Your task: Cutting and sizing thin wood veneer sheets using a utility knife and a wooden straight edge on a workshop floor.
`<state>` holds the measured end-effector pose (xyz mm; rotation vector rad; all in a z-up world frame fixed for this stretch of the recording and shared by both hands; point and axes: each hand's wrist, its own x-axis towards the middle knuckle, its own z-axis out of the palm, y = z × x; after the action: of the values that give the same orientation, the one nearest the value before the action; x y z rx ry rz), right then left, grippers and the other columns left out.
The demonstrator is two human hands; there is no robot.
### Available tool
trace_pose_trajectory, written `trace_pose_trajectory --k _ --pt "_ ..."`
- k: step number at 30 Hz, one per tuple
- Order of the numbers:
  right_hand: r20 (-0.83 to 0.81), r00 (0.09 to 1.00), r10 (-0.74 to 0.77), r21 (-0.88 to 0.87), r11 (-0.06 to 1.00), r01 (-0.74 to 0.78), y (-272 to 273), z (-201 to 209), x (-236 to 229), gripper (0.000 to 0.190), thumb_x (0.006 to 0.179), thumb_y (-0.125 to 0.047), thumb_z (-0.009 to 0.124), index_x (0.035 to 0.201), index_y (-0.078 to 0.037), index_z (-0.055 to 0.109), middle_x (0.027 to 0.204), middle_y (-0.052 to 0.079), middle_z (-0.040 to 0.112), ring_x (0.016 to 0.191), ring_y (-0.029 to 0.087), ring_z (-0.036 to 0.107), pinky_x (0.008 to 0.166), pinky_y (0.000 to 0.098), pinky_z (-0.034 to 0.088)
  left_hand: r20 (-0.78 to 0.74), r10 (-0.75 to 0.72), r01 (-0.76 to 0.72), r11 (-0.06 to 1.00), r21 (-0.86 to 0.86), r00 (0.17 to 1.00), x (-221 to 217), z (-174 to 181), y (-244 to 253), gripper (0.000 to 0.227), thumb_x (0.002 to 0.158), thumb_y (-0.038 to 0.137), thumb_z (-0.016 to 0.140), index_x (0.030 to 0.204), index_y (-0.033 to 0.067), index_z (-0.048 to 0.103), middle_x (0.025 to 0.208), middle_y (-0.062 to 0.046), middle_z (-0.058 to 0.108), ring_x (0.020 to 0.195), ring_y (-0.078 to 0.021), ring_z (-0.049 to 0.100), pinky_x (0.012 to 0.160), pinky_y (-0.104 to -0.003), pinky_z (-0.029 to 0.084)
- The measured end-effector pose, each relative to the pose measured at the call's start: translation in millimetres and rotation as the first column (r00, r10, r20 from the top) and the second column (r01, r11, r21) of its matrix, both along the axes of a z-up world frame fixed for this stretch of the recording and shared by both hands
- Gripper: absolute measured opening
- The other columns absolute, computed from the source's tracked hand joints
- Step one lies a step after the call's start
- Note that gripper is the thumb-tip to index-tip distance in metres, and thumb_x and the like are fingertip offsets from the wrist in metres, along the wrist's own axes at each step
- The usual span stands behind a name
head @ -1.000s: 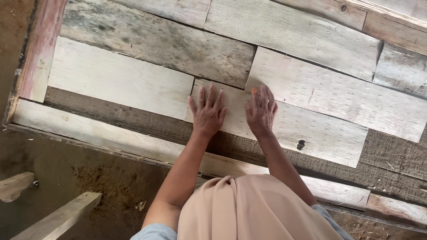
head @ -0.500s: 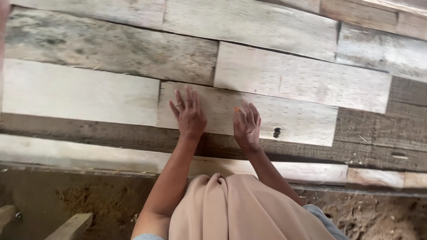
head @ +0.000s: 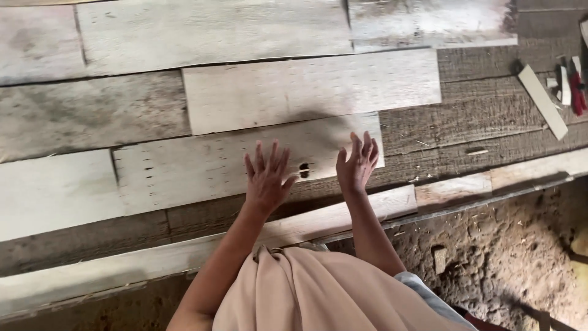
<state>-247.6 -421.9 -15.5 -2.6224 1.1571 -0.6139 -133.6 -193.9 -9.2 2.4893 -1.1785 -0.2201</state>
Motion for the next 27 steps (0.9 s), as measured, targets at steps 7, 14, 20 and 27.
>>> trace_pose_trajectory --k 7,14,20,27 --pt "-0.046 0.996 -0.078 0.032 0.996 0.08 -65 -32 -30 0.046 0.08 -0.031 0.076 0.125 -0.025 0.063 0.141 0.005 0.049 0.125 0.034 0.047 0.092 0.0565 0.048 0.085 -0.041 0.044 0.998 -0.034 0.996 -35 2 -62 0.077 0.092 0.062 0.062 0.155 0.0227 0.043 0.164 -0.013 0.031 0.153 -0.0503 0.019 0.116 -0.076 0.011" --pt "-0.022 1.0 0.013 -0.006 1.0 -0.013 -75 -22 -34 0.049 0.071 -0.035 0.081 0.118 -0.027 0.066 0.125 0.001 0.051 0.108 0.032 0.051 0.081 0.0523 0.05 0.166 0.073 -0.085 0.994 0.063 0.983 -47 0 -95 0.065 0.09 0.057 0.068 0.139 0.0161 0.055 0.147 -0.017 0.046 0.15 -0.0496 0.029 0.115 -0.078 0.013" --pt "-0.008 0.981 0.194 -0.122 0.974 -0.193 -88 -26 -41 0.046 0.072 -0.034 0.081 0.115 -0.026 0.066 0.125 0.005 0.054 0.116 0.034 0.052 0.083 0.0484 0.048 0.295 0.182 -0.202 0.979 0.037 0.938 -85 9 -138 0.049 0.093 0.043 0.066 0.134 0.0161 0.056 0.139 -0.017 0.051 0.149 -0.0488 0.032 0.115 -0.078 0.014" --pt "0.005 0.936 0.353 -0.116 0.93 -0.35 -111 -41 -54 0.04 0.075 -0.039 0.077 0.11 -0.023 0.067 0.12 0.001 0.054 0.116 0.03 0.051 0.083 0.0473 0.049 0.259 0.339 -0.362 0.931 0.046 0.904 -114 1 -165 0.037 0.103 0.038 0.057 0.132 0.0145 0.055 0.138 -0.017 0.051 0.149 -0.0519 0.03 0.113 -0.081 0.013"
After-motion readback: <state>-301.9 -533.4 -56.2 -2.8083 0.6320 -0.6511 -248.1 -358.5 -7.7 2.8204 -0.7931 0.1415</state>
